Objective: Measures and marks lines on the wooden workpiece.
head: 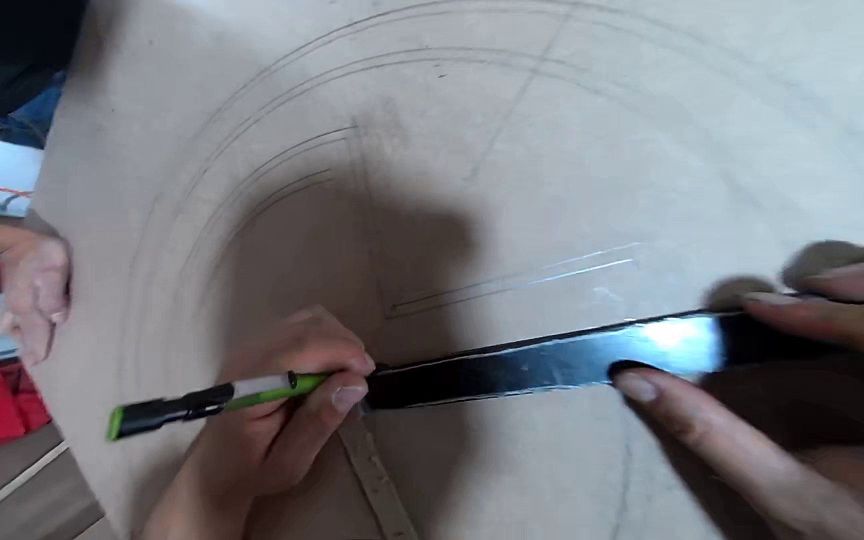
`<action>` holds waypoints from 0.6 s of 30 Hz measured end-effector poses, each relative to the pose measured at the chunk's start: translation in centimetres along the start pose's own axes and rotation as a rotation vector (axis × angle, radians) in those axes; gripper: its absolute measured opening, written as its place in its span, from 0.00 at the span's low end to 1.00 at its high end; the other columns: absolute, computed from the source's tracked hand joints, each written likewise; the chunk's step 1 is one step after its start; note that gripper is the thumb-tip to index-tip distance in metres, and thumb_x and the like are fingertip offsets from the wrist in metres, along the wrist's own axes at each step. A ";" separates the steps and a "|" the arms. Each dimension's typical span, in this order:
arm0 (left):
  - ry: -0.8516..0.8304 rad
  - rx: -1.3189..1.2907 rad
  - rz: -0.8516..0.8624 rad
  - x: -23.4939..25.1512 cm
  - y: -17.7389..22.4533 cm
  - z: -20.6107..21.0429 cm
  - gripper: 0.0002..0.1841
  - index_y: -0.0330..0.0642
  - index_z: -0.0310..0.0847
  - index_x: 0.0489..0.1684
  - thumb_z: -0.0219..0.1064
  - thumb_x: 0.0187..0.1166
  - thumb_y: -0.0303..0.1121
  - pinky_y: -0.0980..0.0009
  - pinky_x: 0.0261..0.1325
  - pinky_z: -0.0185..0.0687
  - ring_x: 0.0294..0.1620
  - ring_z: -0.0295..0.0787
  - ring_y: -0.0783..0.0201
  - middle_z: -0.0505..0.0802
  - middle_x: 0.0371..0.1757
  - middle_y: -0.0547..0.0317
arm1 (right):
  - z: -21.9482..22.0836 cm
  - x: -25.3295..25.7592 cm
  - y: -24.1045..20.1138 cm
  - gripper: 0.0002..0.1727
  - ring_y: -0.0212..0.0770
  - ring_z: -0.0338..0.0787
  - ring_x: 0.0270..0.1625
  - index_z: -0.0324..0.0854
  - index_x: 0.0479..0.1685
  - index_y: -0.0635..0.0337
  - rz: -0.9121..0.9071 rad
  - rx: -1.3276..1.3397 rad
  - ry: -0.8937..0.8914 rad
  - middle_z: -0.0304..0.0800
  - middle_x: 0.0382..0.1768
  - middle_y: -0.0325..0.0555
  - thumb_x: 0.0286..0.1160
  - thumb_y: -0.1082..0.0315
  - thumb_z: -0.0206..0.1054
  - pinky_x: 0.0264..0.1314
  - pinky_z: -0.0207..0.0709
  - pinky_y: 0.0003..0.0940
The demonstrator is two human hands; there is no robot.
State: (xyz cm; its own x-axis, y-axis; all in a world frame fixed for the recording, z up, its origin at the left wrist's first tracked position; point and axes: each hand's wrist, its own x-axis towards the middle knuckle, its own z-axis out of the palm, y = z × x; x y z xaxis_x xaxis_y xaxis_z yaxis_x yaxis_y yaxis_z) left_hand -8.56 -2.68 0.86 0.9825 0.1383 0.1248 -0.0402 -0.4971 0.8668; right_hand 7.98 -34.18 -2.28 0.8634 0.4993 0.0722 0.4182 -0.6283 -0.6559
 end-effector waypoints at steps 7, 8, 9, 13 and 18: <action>-0.159 0.049 0.055 5.8 2.4 3.4 0.12 0.45 0.89 0.46 0.65 0.88 0.42 0.76 0.48 0.90 0.44 0.89 0.75 0.93 0.43 0.69 | 0.1 0.5 -0.4 0.40 0.61 0.76 0.76 0.87 0.50 0.56 -0.040 -0.108 0.067 0.82 0.64 0.57 0.51 0.29 0.80 0.84 0.49 0.78; -0.171 0.033 0.071 6.5 2.7 4.0 0.11 0.43 0.89 0.46 0.66 0.87 0.41 0.75 0.49 0.90 0.45 0.90 0.74 0.93 0.43 0.67 | 0.0 0.5 -0.5 0.40 0.61 0.76 0.76 0.87 0.50 0.56 -0.041 -0.116 0.070 0.82 0.64 0.56 0.51 0.29 0.79 0.84 0.49 0.78; -0.184 0.017 0.082 7.1 2.9 4.6 0.11 0.41 0.90 0.46 0.67 0.86 0.39 0.74 0.50 0.91 0.46 0.90 0.73 0.93 0.44 0.66 | 0.0 0.5 -0.6 0.40 0.61 0.76 0.76 0.87 0.50 0.56 -0.039 -0.121 0.070 0.82 0.64 0.56 0.52 0.28 0.79 0.84 0.49 0.78; -0.226 -0.014 0.102 8.3 3.4 5.8 0.11 0.36 0.90 0.49 0.68 0.85 0.35 0.74 0.53 0.92 0.49 0.91 0.71 0.93 0.47 0.62 | 0.0 0.5 -0.7 0.40 0.62 0.75 0.77 0.87 0.51 0.55 -0.037 -0.117 0.075 0.82 0.65 0.57 0.53 0.28 0.78 0.84 0.48 0.79; -0.242 -0.017 0.113 8.4 3.3 6.2 0.11 0.36 0.90 0.50 0.68 0.85 0.34 0.73 0.56 0.92 0.53 0.91 0.70 0.94 0.50 0.60 | 0.0 0.5 -1.0 0.39 0.60 0.74 0.78 0.87 0.51 0.54 -0.039 -0.136 0.088 0.82 0.65 0.54 0.54 0.27 0.76 0.85 0.44 0.78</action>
State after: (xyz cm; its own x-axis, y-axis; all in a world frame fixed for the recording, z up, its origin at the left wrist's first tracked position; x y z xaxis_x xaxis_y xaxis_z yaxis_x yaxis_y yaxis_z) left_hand 0.68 -8.49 1.76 0.9864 -0.1269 0.1044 -0.1533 -0.4827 0.8622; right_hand 8.00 -33.33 -1.59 0.8649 0.4740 0.1651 0.4808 -0.6878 -0.5439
